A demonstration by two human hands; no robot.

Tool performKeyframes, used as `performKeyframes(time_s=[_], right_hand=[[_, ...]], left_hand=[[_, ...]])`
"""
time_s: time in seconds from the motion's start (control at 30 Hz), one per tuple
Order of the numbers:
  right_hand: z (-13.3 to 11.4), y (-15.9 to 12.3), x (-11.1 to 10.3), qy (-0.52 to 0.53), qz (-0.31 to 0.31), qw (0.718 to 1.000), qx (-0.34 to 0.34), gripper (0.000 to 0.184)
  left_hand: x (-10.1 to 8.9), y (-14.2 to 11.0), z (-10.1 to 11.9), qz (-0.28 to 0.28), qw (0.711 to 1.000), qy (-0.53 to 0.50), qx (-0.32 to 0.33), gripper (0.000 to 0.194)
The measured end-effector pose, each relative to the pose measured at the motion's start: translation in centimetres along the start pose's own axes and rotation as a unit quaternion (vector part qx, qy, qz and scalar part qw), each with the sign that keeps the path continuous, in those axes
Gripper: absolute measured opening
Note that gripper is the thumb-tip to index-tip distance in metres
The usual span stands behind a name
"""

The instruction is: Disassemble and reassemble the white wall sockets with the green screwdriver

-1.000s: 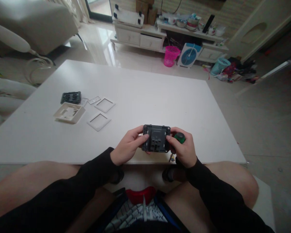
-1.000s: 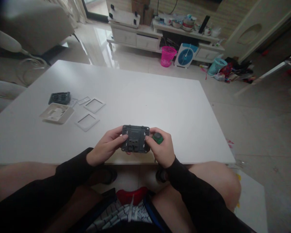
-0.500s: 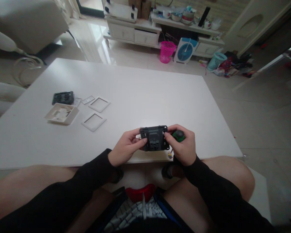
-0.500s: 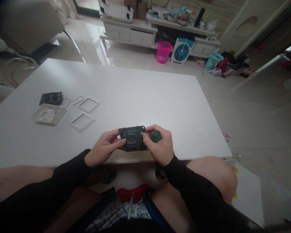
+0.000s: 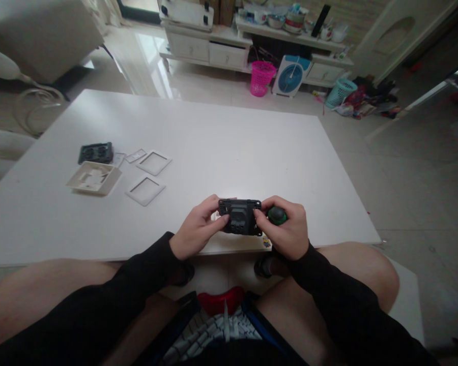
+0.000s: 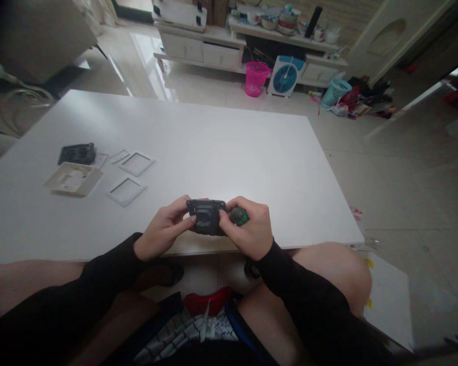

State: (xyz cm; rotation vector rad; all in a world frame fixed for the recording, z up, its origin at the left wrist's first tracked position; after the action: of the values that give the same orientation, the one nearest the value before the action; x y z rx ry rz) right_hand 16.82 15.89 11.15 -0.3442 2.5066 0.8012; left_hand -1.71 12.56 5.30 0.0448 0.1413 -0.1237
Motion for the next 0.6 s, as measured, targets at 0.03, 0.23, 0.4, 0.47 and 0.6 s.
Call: performKeyframes(time_s=[0.03, 0.23, 0.4, 0.47, 0.6], right_hand=[[0.1, 0.0, 0.0, 0.002, -0.006, 1.0, 0.006, 0.011], [0.8, 0.3, 0.1, 0.012, -0.029, 0.998, 0.05, 0.015], [1.6, 0.4, 0.4, 0.063, -0.034, 0.993, 0.089, 0.015], [2.1, 0.3, 0.7, 0.112, -0.036, 0.986, 0.116, 0.016], [2.7, 0.1, 1.2, 0.162, -0.038, 0.975, 0.149, 0.018]], left_hand=[[0.0, 0.0, 0.2, 0.002, 1.0, 0.014, 0.003, 0.025], [-0.1, -0.3, 1.2, 0.006, 0.999, 0.043, -0.002, 0.025], [0.0, -0.2, 1.2, -0.003, 1.0, 0.019, -0.021, 0.023], [-0.1, -0.2, 1.0, -0.006, 0.999, -0.003, -0.038, 0.024], [0.0, -0.3, 0.6, -0.007, 0.997, -0.045, -0.061, 0.023]])
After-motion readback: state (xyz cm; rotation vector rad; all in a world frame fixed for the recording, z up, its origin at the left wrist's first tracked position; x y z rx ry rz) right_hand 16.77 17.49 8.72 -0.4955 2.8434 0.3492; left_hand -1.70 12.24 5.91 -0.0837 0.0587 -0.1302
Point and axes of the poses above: each hand's wrist, its own y-axis towards the middle knuckle, its own x-axis out of the palm, z = x × y, the point moved 7 cm from there along y, towards the middle knuckle, and after that the axes turned 10 degrees about -x, right-handed, at the moved point
